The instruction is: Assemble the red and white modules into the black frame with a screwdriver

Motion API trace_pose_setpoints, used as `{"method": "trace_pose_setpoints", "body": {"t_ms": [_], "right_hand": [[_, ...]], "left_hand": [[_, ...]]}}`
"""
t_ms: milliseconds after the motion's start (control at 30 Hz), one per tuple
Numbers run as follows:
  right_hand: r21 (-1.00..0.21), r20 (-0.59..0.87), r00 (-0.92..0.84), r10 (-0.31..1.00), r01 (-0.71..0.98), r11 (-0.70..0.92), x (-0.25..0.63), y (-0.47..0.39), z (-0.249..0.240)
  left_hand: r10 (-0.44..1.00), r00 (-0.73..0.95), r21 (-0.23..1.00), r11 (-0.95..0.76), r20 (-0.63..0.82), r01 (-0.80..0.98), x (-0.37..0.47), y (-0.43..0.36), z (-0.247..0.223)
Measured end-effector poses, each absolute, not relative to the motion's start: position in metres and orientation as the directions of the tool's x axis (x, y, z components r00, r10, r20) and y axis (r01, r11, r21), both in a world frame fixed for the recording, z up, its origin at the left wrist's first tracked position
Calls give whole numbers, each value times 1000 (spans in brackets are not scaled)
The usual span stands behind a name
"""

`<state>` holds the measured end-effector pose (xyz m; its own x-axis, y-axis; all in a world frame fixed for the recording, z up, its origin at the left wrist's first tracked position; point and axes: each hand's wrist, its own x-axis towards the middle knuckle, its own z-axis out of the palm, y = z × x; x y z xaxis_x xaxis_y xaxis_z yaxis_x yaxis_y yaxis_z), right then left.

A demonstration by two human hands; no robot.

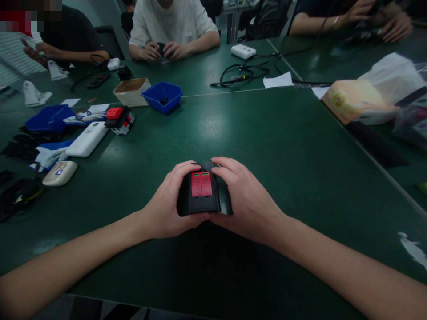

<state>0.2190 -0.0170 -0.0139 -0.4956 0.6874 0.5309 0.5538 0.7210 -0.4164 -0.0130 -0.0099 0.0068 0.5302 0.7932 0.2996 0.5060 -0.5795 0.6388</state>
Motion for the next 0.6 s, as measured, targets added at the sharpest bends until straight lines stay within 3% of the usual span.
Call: {"method": "trace_pose_setpoints", "body": {"t_ms": [133,400,600], "right_hand": [[-437,496,-523,693,539,719,221,-15,-15],[-342,501,-605,619,519,784,222,-14,-11],[-337,493,-590,639,548,766,223,-11,-8]], "left_hand": [[807,517,648,-560,286,516,-12,-11,8],[798,527,659,-567,292,494,-13,-12,10],[794,532,666,-569,292,483,-16,-10,9]]}}
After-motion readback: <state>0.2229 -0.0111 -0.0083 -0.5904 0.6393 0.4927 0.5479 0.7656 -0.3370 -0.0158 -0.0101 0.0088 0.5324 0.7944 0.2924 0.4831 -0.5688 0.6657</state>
